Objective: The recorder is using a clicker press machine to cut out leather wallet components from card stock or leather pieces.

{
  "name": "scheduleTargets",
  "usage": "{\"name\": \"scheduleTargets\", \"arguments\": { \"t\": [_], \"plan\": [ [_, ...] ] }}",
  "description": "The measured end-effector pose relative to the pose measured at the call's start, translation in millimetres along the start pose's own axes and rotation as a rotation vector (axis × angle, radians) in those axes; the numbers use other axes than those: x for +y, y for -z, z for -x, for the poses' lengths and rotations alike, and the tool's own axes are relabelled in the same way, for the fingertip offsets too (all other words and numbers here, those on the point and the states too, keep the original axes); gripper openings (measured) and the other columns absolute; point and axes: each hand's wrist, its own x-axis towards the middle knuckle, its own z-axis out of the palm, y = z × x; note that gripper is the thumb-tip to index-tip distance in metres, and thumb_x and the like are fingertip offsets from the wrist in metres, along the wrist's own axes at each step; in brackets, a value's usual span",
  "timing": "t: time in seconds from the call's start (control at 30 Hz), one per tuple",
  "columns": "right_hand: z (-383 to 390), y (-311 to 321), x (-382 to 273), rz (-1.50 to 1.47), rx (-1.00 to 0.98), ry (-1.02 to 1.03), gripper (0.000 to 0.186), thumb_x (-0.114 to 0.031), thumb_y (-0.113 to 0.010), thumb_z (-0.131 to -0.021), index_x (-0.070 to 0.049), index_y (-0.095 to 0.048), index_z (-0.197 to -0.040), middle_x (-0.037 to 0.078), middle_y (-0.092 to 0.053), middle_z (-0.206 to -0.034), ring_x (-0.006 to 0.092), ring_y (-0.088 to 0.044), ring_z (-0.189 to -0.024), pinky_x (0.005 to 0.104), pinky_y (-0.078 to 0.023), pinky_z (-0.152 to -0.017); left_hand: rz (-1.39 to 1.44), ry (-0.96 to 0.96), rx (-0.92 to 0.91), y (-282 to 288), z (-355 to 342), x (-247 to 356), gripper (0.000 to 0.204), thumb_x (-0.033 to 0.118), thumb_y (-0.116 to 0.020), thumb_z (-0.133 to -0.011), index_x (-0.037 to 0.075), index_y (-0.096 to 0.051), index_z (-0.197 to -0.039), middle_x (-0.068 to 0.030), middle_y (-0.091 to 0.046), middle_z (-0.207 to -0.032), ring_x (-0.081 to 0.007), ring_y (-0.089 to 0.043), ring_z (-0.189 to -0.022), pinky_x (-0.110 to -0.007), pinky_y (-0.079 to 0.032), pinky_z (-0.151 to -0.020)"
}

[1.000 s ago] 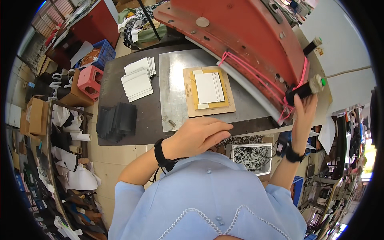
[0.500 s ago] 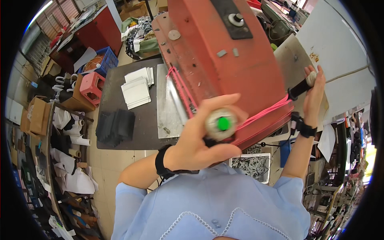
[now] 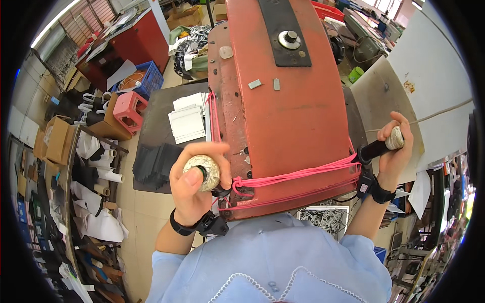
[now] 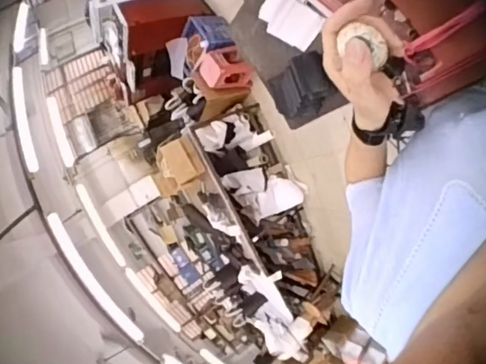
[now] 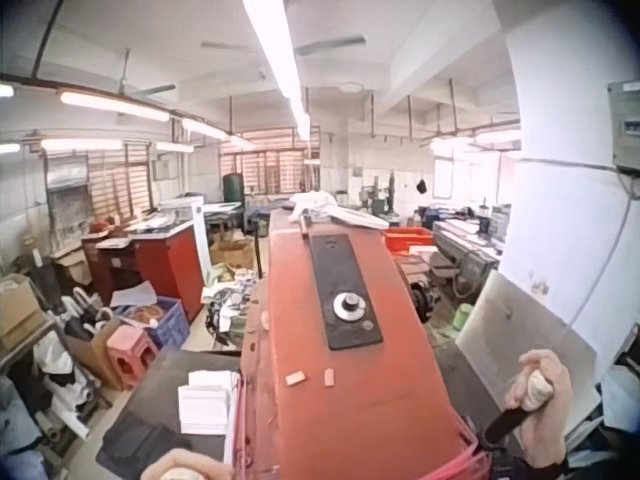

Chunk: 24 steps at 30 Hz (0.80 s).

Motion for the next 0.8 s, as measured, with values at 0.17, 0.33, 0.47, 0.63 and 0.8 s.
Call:
{"name": "scheduleTargets", "arguments": {
  "t": [0.17, 0.33, 0.47, 0.63, 0.8],
  "plan": [
    [9.1, -2.6, 15.3, -0.034, 0.023, 0.022, 0.035, -0.029, -0.052, -0.098, 0.002, -0.059, -0.113, 0.007, -0.053, -0.069, 0.0157, -0.049, -0.062, 0.0298, -0.042, -0.061, 0.050, -0.027, -0.024, 13.2, 6.4, -19.0, 0.043, 0.035, -0.057, -0.090, -0.005, -0.062, -0.105, -0.0168, -0.063, -0.072, -0.0175, -0.060, -0.060, -0.029, -0.049, -0.056],
    [12.2, 2.5, 28.0, -0.033, 0.045, 0.019, 0.035, -0.029, -0.048, -0.101, 0.002, -0.058, -0.113, 0.007, -0.053, -0.068, 0.0157, -0.049, -0.062, 0.0303, -0.043, -0.060, 0.041, -0.034, -0.051, 19.3, 7.9, -29.7, 0.043, 0.036, -0.057, -0.091, -0.004, -0.061, -0.104, -0.0166, -0.063, -0.071, -0.0178, -0.060, -0.060, -0.029, -0.049, -0.056],
    [13.8, -9.9, 25.9, 0.014, 0.094, 0.061, 0.046, -0.040, -0.041, -0.107, 0.003, -0.057, -0.115, 0.006, -0.053, -0.067, 0.0145, -0.048, -0.060, 0.0288, -0.042, -0.059, -0.033, -0.064, -0.014, 16.5, 12.5, -30.9, 0.049, 0.041, -0.055, -0.093, -0.005, -0.058, -0.109, -0.0149, -0.062, -0.073, -0.0176, -0.060, -0.063, -0.029, -0.049, -0.059],
    [9.5, -12.0, 18.2, -0.014, 0.088, 0.046, 0.061, -0.052, -0.034, -0.107, 0.004, -0.055, -0.124, 0.004, -0.051, -0.063, 0.0129, -0.046, -0.056, 0.0259, -0.039, -0.056, 0.057, -0.109, -0.073, 8.3, 8.4, -25.4, 0.055, 0.045, -0.055, -0.094, -0.005, -0.053, -0.116, -0.0121, -0.061, -0.078, -0.0167, -0.059, -0.070, -0.029, -0.049, -0.066],
    [-12.8, 5.7, 10.6, 0.005, 0.046, 0.028, 0.063, -0.051, -0.034, -0.107, 0.005, -0.051, -0.132, 0.004, -0.050, -0.062, 0.0126, -0.046, -0.057, 0.0252, -0.039, -0.057, -0.117, -0.043, -0.180, -6.6, 9.6, -19.5, 0.060, 0.024, -0.074, -0.082, -0.002, -0.044, -0.127, -0.0119, -0.060, -0.090, -0.0147, -0.058, -0.079, -0.027, -0.047, -0.071]
  ]
}}
